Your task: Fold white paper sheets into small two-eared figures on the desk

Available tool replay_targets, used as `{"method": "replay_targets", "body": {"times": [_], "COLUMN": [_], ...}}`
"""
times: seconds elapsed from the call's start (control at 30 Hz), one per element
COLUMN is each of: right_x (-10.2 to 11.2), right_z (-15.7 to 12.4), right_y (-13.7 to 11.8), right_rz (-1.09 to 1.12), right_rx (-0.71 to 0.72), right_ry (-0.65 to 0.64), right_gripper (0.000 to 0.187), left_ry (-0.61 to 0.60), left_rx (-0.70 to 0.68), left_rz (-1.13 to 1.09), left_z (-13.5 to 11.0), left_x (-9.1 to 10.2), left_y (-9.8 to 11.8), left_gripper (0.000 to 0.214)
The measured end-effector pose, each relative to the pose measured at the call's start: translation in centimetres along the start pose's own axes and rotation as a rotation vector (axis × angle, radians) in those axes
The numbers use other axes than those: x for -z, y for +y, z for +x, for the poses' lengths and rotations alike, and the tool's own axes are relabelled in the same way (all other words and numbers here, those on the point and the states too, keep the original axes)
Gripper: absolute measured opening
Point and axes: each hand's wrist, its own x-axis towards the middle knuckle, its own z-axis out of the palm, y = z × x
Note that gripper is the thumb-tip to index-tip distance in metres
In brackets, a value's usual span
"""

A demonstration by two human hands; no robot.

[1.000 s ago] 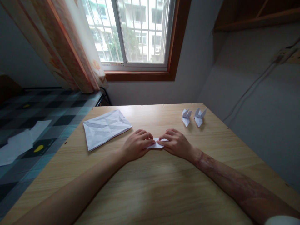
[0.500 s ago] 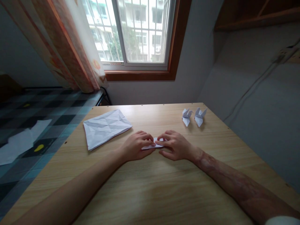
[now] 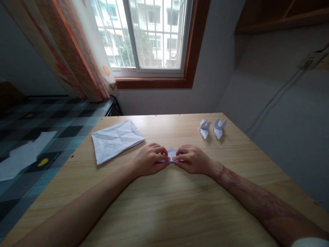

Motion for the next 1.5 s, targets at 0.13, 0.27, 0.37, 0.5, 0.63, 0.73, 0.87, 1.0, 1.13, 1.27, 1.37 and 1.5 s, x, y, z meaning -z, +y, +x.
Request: {"method": "replay_targets", "body": {"times": [0.13,0.27,0.37,0.5,0.63,0.73,0.87,1.0,1.13,1.27,1.37,1.5], "right_x": [0.1,-0.2,-0.3,-0.4,-0.5,-0.6,-0.7,-0.7,-0.8,-0.8,-0.9,-0.8], "right_z": [0.2,0.2,0.0,0.1,0.2,0.0,-0.1,0.0,0.1,0.0,-0.1,-0.2], "right_y": [-0.2,-0.1,0.1,0.2,0.3,0.5,0.9,1.3,1.4,1.3,1.3,1.2], "right_rz": [0.040,0.092,0.140,0.156,0.219,0.272,0.218,0.086,0.081,0.057,0.007,-0.048], "right_rx": [-0.026,-0.130,-0.189,-0.165,-0.185,-0.195,-0.245,-0.289,-0.269,-0.243,-0.205,-0.165], "right_ry": [0.000,0.029,0.022,-0.015,-0.003,0.029,0.112,0.095,0.047,0.059,0.058,0.045], "right_gripper": [0.016,0.010,0.009,0.013,0.015,0.016,0.020,0.031,0.024,0.019,0.016,0.016], "left_ry": [0.007,0.009,0.010,0.000,-0.037,-0.040,-0.049,-0.057,-0.050,-0.013,0.019,0.003], "left_rx": [0.010,0.034,0.057,0.028,-0.004,0.003,0.019,0.050,0.061,0.069,0.086,0.084], "left_rz": [-0.020,-0.046,-0.073,-0.083,-0.083,-0.082,-0.099,-0.134,-0.137,-0.063,-0.022,-0.057], "left_z": [0.1,0.2,0.2,0.2,0.2,0.3,0.5,0.8,0.7,0.4,0.2,0.3], "left_x": [0.1,0.0,0.0,0.2,0.4,0.4,0.4,0.3,0.0,-0.1,-0.3,-0.3], "left_y": [0.1,0.1,0.2,0.3,0.4,0.5,0.6,0.6,0.5,0.3,0.3,0.4], "left_gripper": [0.018,0.022,0.017,0.018,0.013,0.013,0.017,0.021,0.021,0.014,0.014,0.014]}}
